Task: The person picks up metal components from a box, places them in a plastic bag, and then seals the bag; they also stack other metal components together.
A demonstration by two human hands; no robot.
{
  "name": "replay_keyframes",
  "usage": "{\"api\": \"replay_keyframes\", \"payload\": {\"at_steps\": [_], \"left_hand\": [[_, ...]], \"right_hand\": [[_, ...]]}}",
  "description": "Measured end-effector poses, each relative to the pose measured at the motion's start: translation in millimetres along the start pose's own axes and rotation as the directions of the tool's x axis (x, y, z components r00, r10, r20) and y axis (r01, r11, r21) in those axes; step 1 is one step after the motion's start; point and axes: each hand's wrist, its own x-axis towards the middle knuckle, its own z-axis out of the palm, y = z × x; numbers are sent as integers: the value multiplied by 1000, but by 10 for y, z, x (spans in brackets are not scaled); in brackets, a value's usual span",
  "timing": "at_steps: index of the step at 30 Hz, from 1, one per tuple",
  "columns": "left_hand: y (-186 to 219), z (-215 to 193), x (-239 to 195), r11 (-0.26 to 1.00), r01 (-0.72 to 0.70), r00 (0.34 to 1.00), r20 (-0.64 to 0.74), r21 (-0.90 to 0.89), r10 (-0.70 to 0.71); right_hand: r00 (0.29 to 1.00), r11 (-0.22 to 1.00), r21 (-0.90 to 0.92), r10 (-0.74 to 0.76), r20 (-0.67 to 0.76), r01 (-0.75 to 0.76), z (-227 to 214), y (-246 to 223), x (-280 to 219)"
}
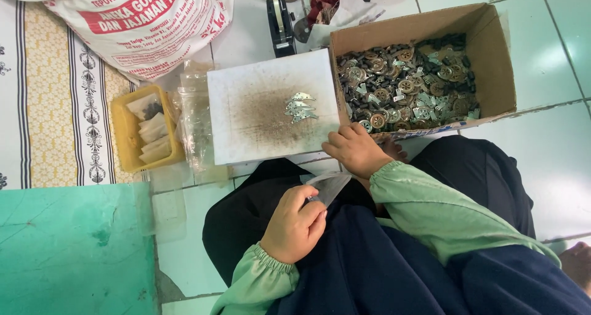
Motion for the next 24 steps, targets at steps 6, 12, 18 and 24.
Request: {"api": "replay_keyframes", "payload": {"at_steps": [6,12,18,24], "left_hand": [[-84,-17,45,1000,0,1000,12,-22,0],[-183,-8,35,999,14,1000,-2,-31,-14],[-298,3,-13,998,32,999,-32,-47,-33],[-336,5,21,998,15,999,-37,-57,-17]], "right_hand": [[999,998,65,-29,21,27,-78,94,39],[996,988,154,-29,82,16,-70,184,37],[998,932,364,-20,54,-1,-40,329,58],[915,838,373,393,92,-397,257,305,375]]}}
